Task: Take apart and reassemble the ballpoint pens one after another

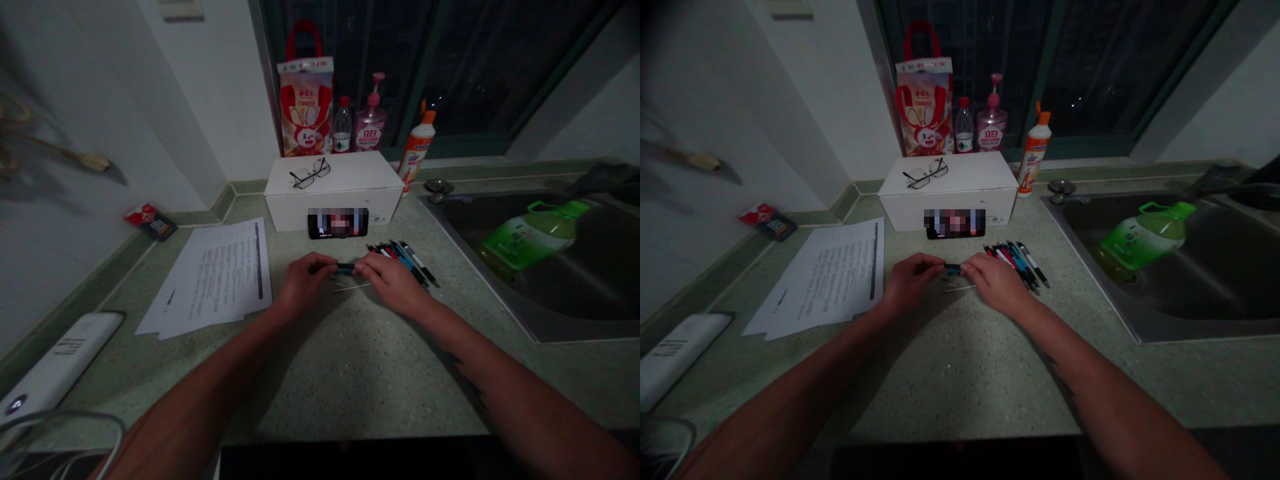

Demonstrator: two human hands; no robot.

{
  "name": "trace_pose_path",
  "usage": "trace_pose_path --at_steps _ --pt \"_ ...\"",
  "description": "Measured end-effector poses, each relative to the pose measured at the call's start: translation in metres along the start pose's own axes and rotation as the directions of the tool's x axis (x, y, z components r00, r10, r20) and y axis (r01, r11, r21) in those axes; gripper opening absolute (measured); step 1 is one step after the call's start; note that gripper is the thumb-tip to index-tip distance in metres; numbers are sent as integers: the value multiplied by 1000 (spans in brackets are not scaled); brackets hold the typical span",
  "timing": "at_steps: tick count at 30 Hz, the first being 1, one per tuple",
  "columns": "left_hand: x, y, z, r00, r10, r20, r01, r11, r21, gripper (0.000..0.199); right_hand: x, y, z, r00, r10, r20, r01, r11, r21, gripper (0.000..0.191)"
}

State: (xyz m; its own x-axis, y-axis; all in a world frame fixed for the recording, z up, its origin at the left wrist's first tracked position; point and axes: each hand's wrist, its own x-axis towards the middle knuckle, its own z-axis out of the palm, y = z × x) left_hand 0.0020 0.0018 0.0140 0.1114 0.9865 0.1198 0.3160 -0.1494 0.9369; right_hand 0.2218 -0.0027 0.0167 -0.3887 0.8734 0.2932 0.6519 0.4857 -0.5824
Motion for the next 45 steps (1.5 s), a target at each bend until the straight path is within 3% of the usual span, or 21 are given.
trace_pose_path --at_steps 5,9,12,16,20,24,28,36,39,42,45 --pt "1 -1 -1 1000 -15 -5 15 1000 -11 4 0 -2 -1 996 -40 -83 49 993 105 18" --pt "1 -1 0 1000 -7 -1 7 1000 -5 3 0 0 1 996 80 -48 -74 990 116 16" --pt "0 0 1 1000 -4 21 4 1000 -8 3 0 2 4 989 145 14 -146 981 130 27" --pt "-1 -1 2 1000 -5 15 5 1000 -12 4 1 0 7 991 126 -52 -114 975 190 17" --pt "-1 -1 2 1000 -9 19 9 1000 -10 3 1 -1 8 994 111 18 -113 977 180 20" --pt "-2 1 3 1000 -7 25 7 1000 6 3 -1 -1 8 992 120 -27 -113 976 185 14" --pt "-5 3 4 999 -5 44 4 1000 25 4 -1 -2 9 995 97 39 -102 979 177 18" --pt "4 -6 -1 998 -31 -52 36 995 94 5 0 -2 3 985 50 -163 -42 998 54 4" --pt "8 -11 -6 997 -25 -70 42 966 254 6 -1 0 1 999 28 -43 -27 999 26 5" --pt "6 -12 -8 999 2 -42 20 852 522 8 -4 -1 3 992 -17 125 19 1000 -20 10" --pt "2 -10 -7 1000 9 8 -12 752 660 10 -6 -5 7 977 -23 213 41 996 -81 20"
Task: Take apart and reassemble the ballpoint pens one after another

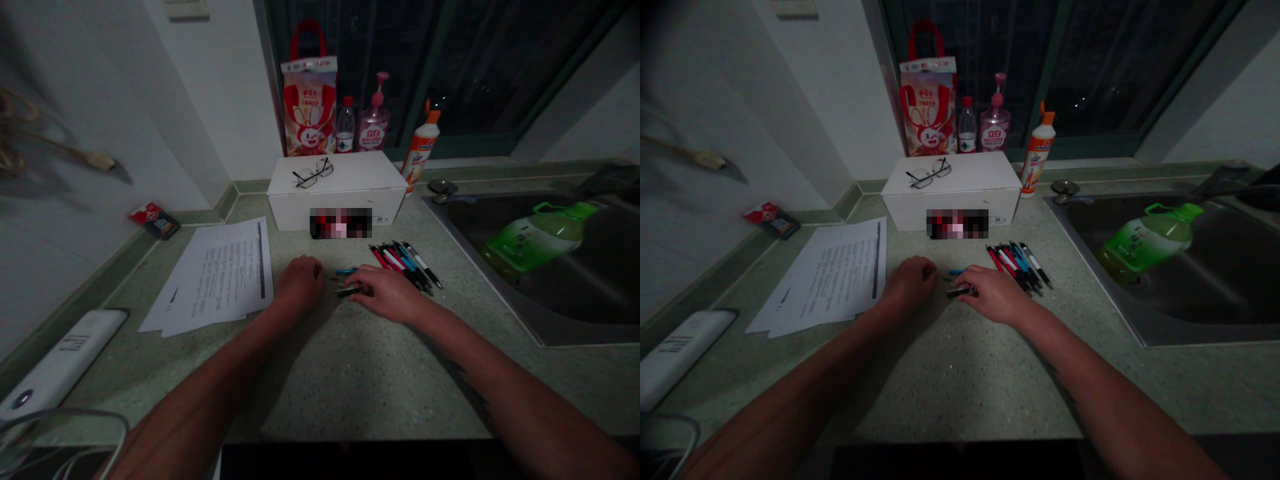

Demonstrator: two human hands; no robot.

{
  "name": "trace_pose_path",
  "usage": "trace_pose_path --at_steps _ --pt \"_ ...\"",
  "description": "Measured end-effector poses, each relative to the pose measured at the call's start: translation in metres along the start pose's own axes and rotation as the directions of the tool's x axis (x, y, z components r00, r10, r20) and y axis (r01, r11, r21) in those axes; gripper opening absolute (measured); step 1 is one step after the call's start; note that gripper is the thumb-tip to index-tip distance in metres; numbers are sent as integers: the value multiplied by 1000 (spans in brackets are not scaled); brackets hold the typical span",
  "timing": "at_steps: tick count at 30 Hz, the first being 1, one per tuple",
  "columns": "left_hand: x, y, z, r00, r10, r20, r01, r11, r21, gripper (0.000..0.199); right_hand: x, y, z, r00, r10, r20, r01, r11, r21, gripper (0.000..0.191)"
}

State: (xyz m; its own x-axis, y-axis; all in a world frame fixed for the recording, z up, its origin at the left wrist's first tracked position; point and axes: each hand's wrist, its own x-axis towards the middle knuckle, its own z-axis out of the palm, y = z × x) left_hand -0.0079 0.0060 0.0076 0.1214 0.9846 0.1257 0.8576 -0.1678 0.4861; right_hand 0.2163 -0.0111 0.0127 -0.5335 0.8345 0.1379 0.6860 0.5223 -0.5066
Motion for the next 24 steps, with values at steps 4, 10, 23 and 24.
trace_pose_path --at_steps 4,10,23,24 --pt "-1 2 -1 1000 11 6 -11 1000 3 13 0 -3 1 998 -11 58 15 998 -59 13" --pt "1 7 1 999 -9 49 29 908 -417 6 2 0 -2 993 49 -105 -57 996 -69 11" --pt "-1 12 2 988 19 153 87 746 -660 2 1 1 -4 973 80 -217 -86 996 -19 8" --pt "-1 12 2 989 18 147 83 755 -651 1 1 1 -4 972 70 -224 -72 997 -3 8"
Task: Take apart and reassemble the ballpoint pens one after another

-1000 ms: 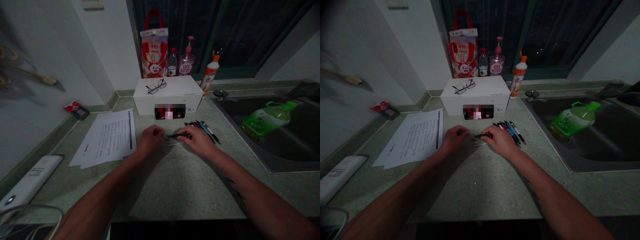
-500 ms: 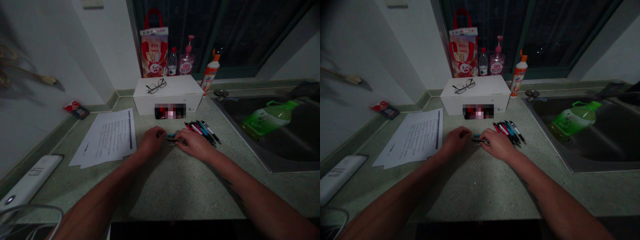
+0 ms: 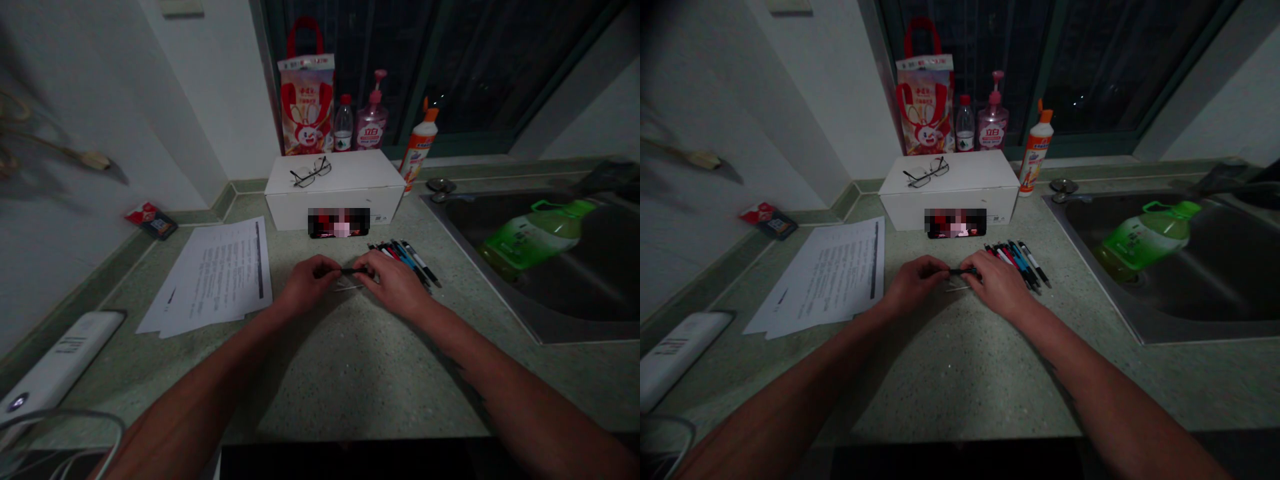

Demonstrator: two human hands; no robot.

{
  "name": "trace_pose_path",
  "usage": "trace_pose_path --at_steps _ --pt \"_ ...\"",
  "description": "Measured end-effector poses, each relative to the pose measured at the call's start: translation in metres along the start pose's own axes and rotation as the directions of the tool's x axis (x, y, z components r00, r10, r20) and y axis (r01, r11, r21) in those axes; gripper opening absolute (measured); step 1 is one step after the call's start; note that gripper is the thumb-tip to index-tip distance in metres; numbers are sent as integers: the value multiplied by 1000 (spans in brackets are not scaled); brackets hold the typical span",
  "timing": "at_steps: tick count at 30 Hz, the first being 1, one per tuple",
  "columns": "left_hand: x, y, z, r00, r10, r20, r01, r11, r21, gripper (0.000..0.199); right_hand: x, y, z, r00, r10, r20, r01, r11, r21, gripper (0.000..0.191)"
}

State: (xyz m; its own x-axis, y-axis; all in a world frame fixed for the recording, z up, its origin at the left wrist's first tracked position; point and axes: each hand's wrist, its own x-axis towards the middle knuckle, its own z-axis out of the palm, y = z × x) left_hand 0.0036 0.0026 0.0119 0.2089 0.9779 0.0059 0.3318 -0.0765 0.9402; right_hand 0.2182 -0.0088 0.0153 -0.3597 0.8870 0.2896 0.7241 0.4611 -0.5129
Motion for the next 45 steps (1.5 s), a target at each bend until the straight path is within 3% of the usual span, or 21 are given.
trace_pose_path --at_steps 6,11,13,15,17,21,25,45 --pt "-4 2 0 993 112 -25 -109 990 92 4 1 0 1 1000 -6 15 3 985 170 24" --pt "-5 0 1 989 137 -49 -133 989 71 3 2 -2 1 996 91 3 -89 971 223 20" --pt "-4 -1 1 988 149 -48 -145 987 63 3 2 -2 2 996 89 19 -91 972 215 14" --pt "-4 -2 1 985 164 -43 -161 985 62 3 3 -1 2 996 81 47 -89 974 209 24" --pt "-4 -2 1 984 173 -48 -170 984 62 3 2 -1 3 995 84 46 -92 970 223 20" --pt "-4 -2 0 984 168 -57 -165 985 58 3 2 0 3 996 94 5 -93 969 227 19" --pt "-4 -3 1 984 167 -61 -164 985 51 3 2 -1 3 995 85 47 -93 976 198 19" --pt "-5 3 0 991 111 -68 -107 993 58 3 2 -2 2 997 66 28 -70 981 183 19"
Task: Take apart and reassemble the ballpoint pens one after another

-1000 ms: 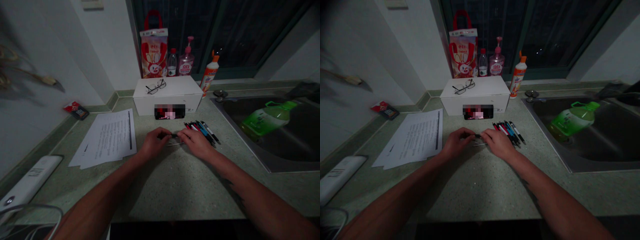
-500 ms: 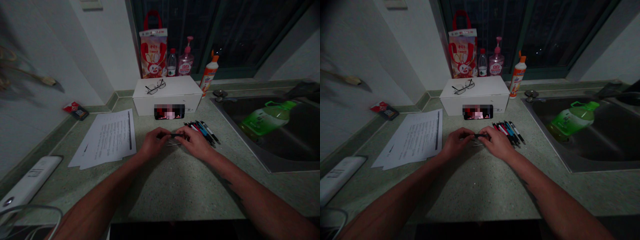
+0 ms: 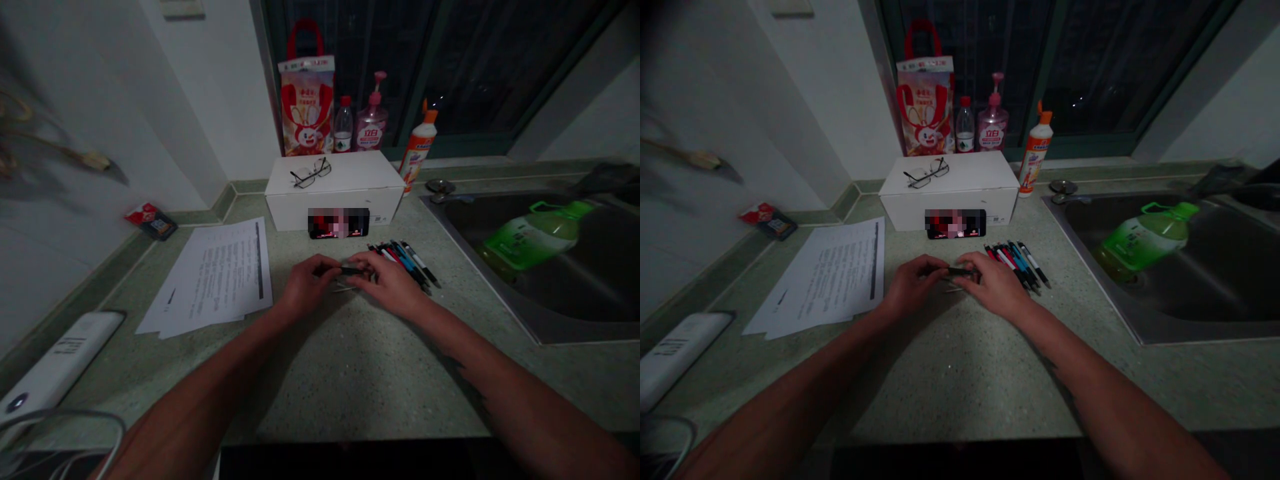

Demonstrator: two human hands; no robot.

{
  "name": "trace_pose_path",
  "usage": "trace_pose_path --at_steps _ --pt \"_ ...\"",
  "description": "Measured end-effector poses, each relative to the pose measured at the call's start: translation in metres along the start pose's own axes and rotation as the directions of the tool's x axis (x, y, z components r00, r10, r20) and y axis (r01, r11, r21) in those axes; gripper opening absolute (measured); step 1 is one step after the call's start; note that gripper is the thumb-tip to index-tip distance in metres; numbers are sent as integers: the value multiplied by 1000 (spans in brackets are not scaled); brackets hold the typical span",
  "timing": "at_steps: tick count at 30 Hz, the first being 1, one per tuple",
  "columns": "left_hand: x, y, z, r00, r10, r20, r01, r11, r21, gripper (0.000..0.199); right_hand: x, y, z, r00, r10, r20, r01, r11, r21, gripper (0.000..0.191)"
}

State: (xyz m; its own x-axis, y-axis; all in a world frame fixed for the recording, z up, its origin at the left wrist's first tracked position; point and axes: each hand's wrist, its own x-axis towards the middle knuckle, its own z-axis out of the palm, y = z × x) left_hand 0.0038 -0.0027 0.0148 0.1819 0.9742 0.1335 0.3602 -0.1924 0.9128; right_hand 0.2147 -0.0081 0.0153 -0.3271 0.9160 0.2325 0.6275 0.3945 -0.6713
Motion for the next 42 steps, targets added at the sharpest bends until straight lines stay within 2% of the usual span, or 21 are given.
trace_pose_path --at_steps 3,4,6,8,10,12,14,15,17,20,23,27,38,42 --pt "0 -2 0 1000 5 16 -5 1000 -7 3 0 0 -1 1000 -15 19 15 1000 -18 14" --pt "0 -3 0 999 1 32 -1 1000 0 3 1 1 -1 999 -21 24 22 999 -31 18" --pt "0 -5 1 997 -7 77 4 999 45 5 1 2 -3 1000 -23 17 24 998 -56 25" --pt "-1 -6 2 989 33 145 -52 990 130 5 2 3 -4 1000 -11 11 12 997 -82 23" --pt "-2 -6 2 959 131 253 -188 958 215 6 1 4 -4 999 -1 38 5 992 -125 14" --pt "-4 -6 3 903 215 371 -327 905 272 8 0 4 -4 995 -6 100 25 981 -191 6" --pt "-5 -5 3 858 236 457 -399 866 302 10 -2 5 -2 986 -17 164 58 966 -251 7" --pt "-5 -5 3 848 231 476 -409 857 313 10 -2 5 -1 982 -22 186 73 959 -273 8" --pt "-3 -7 1 869 213 447 -385 858 340 7 -3 6 0 977 -23 210 88 949 -303 8" --pt "2 -13 -3 944 195 267 -298 851 433 10 -3 7 1 977 -20 212 87 946 -311 10" --pt "8 -19 -6 968 182 173 -246 822 513 10 -2 7 2 980 -10 201 75 944 -321 11" --pt "9 -21 -6 974 127 187 -209 818 536 10 -2 8 2 984 -2 178 64 937 -345 11" --pt "5 -17 -5 981 106 163 -171 867 468 14 -1 12 2 989 6 146 49 927 -373 9" --pt "1 -12 -2 975 100 200 -196 816 543 13 0 10 4 988 9 155 52 920 -388 11"
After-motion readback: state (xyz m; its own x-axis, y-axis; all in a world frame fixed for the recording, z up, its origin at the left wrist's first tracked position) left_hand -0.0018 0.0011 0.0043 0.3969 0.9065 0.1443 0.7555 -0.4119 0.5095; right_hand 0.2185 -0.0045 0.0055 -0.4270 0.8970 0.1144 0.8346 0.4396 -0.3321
